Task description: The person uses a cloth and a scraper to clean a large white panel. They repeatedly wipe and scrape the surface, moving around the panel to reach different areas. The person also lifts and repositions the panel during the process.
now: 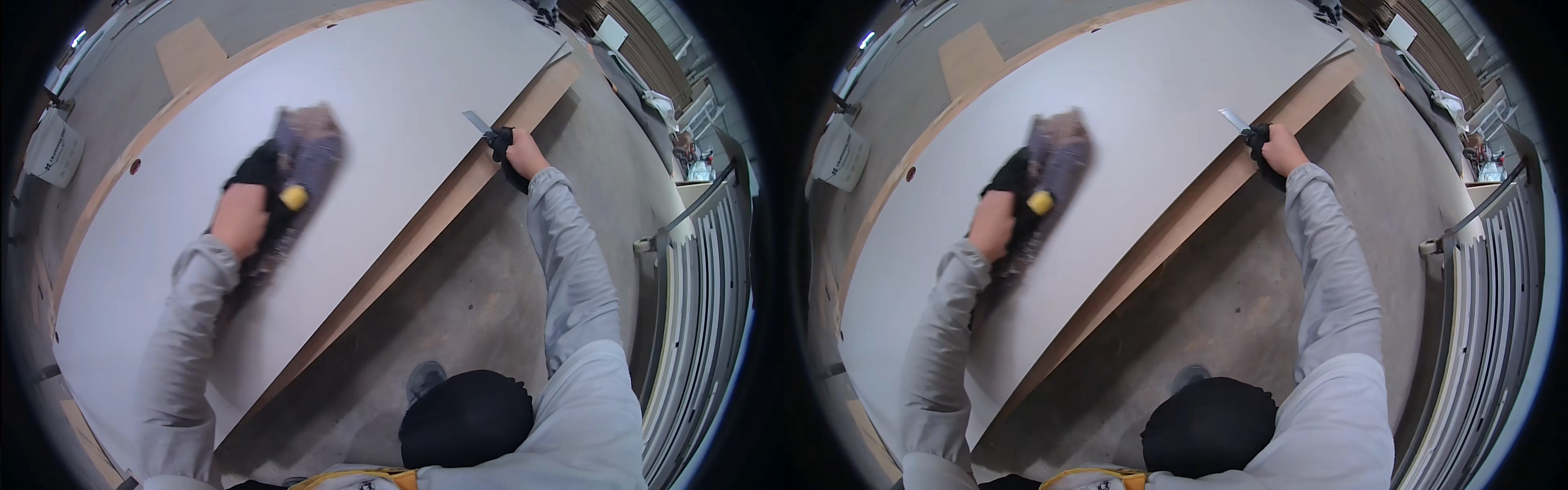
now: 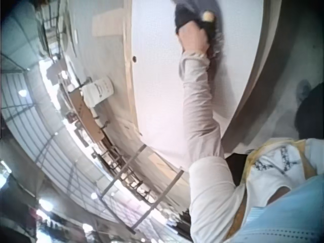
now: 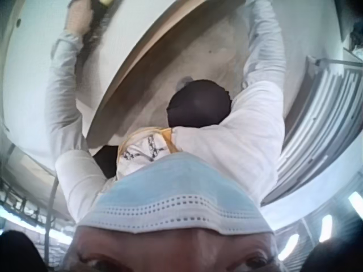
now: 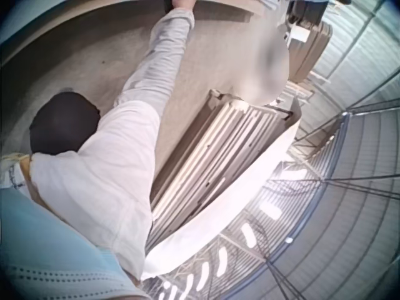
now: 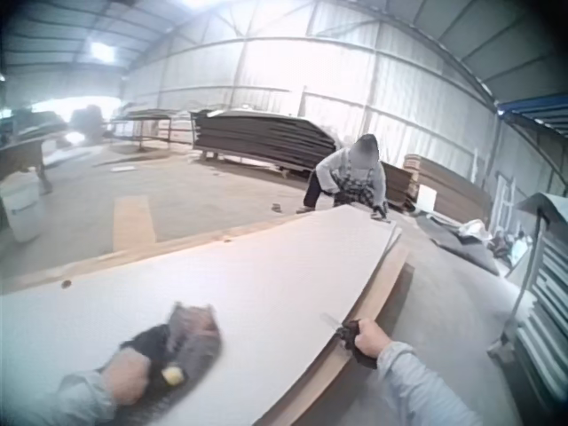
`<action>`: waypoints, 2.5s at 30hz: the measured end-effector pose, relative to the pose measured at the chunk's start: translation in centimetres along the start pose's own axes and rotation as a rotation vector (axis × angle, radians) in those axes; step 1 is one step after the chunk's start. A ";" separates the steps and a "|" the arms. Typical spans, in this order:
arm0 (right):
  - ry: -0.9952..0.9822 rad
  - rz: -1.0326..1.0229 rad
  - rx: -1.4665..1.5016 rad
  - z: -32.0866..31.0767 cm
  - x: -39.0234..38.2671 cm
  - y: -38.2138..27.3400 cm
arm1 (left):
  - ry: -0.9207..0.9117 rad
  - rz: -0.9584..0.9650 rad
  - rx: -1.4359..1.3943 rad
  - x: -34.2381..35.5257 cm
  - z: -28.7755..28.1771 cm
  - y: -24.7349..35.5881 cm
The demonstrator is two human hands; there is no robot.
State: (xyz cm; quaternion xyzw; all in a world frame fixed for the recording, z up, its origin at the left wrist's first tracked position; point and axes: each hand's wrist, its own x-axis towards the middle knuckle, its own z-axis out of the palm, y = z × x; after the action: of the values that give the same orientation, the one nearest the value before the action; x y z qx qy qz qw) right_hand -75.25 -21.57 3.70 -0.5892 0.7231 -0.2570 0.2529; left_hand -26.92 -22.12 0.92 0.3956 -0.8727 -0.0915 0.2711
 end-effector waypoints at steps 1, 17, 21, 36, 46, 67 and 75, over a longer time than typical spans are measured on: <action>-0.022 0.020 0.002 -0.7 -0.7 0.7 | -0.408 -0.297 -0.026 2.5 -1.2 5.3; -0.110 -0.163 -0.136 0.7 -8.0 -7.8 | -0.458 0.123 -0.211 -5.3 -10.2 11.9; -0.067 -0.168 -0.265 1.3 -10.1 -9.7 | -0.442 0.018 -0.175 -8.1 -14.1 12.1; 0.163 -0.097 -0.007 3.5 -5.2 -3.9 | -0.290 -0.501 0.065 -24.4 -16.2 10.3; -0.133 -0.341 0.030 5.4 -13.4 -9.5 | -0.234 -0.538 0.014 -23.8 -17.2 13.2; -0.179 -0.290 -0.168 12.8 -17.7 -12.5 | 0.190 -0.802 -0.134 -36.4 -18.0 9.3; -0.263 -0.429 -0.135 12.1 -19.4 -15.5 | 0.466 -0.928 -0.451 -35.6 -17.2 10.9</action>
State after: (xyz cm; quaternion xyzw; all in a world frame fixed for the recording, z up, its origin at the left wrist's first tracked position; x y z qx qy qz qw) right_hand -52.53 -6.13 6.37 -0.7730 0.5580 -0.1772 0.2444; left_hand -5.29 12.45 5.09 0.6799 -0.4834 -0.2954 0.4656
